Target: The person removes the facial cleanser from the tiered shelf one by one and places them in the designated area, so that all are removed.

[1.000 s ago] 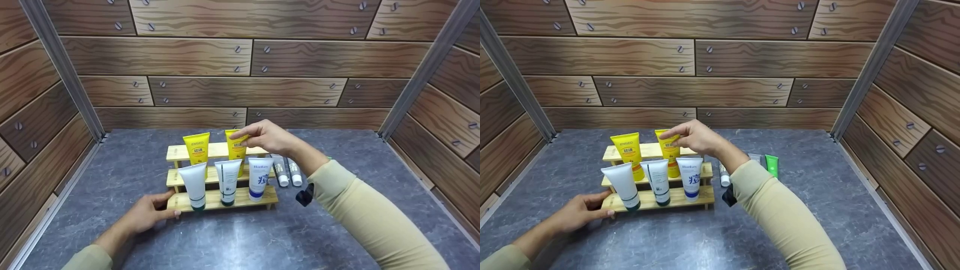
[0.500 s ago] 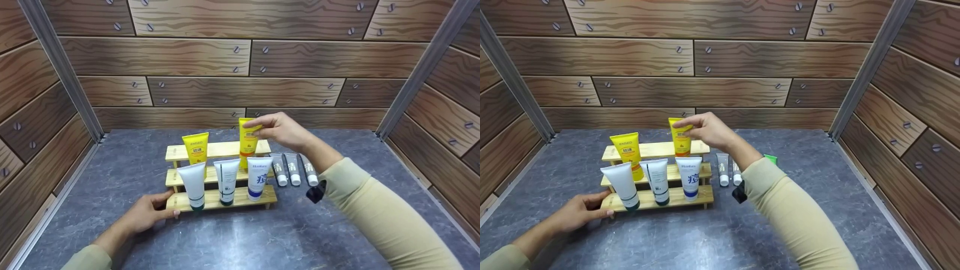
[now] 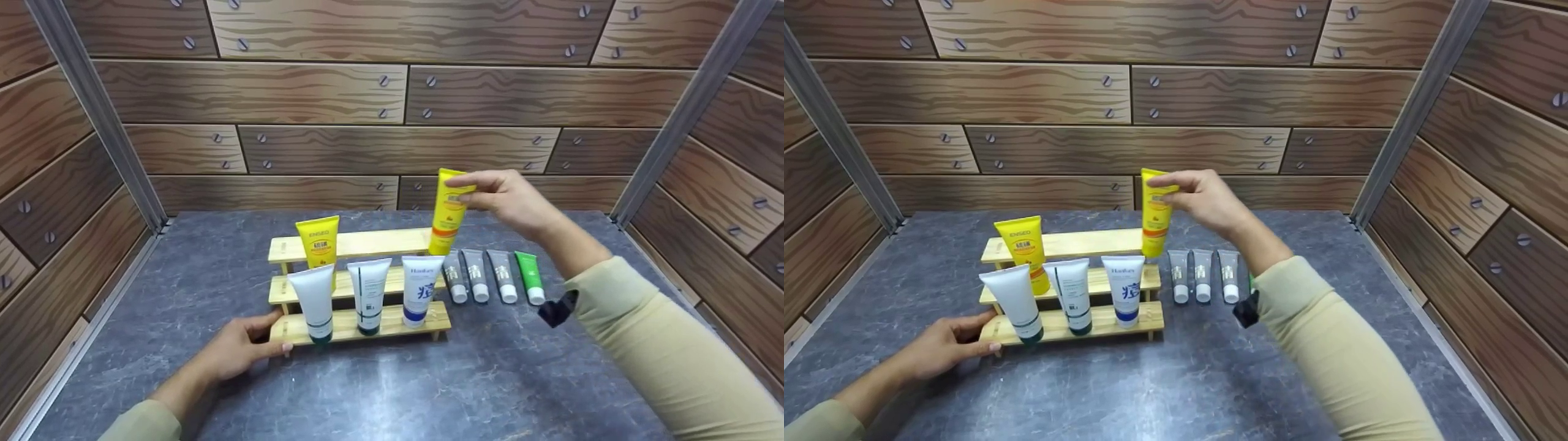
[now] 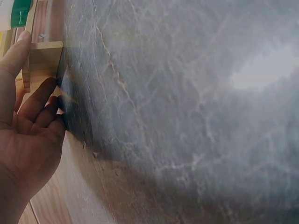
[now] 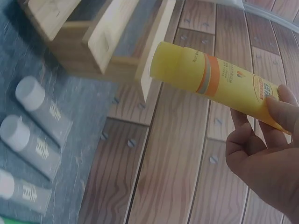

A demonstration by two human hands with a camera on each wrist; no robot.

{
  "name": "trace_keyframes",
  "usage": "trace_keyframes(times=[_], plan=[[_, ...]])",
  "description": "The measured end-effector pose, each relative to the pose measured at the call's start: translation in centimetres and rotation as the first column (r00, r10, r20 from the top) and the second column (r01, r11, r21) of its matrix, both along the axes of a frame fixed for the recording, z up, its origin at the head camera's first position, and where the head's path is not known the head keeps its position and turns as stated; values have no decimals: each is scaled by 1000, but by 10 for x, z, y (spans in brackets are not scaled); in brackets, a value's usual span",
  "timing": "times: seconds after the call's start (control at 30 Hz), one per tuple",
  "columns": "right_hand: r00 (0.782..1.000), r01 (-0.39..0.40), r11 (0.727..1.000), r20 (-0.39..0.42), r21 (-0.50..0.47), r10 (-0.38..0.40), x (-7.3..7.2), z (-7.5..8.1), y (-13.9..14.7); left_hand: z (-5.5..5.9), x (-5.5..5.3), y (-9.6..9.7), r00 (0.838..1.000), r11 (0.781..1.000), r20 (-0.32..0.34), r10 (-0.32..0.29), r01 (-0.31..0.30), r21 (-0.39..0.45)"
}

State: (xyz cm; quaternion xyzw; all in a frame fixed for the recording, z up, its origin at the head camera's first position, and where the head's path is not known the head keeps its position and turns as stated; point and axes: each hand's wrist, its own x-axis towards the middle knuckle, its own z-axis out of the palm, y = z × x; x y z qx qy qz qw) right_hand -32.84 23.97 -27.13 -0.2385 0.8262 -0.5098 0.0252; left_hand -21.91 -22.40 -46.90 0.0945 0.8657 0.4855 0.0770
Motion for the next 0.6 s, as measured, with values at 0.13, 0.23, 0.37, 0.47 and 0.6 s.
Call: trace_keyframes(times=[0.13, 0.23, 0.37, 0.47, 0.6], plan=[[1000, 27, 999, -7, -26, -28, 0, 1, 15, 0, 0, -1, 1000, 1000, 4, -14, 14, 9], [999, 52, 997, 2, -53, -52, 0, 1, 26, 0, 0, -1, 1000, 1000, 16, -16, 15, 14], [994, 110, 993, 9, -51, -109, 2, -1, 43, 0, 0, 0, 1000, 1000, 28, -2, 1, 9], [986, 166, 986, 2, -23, -166, 2, -5, 57, 0, 1, 0, 1000, 1000, 19, -8, 7, 13], [974, 226, 973, 1, -49, -227, 1, -11, 76, -2, 1, -1, 999, 999, -1, -35, 35, 35]])
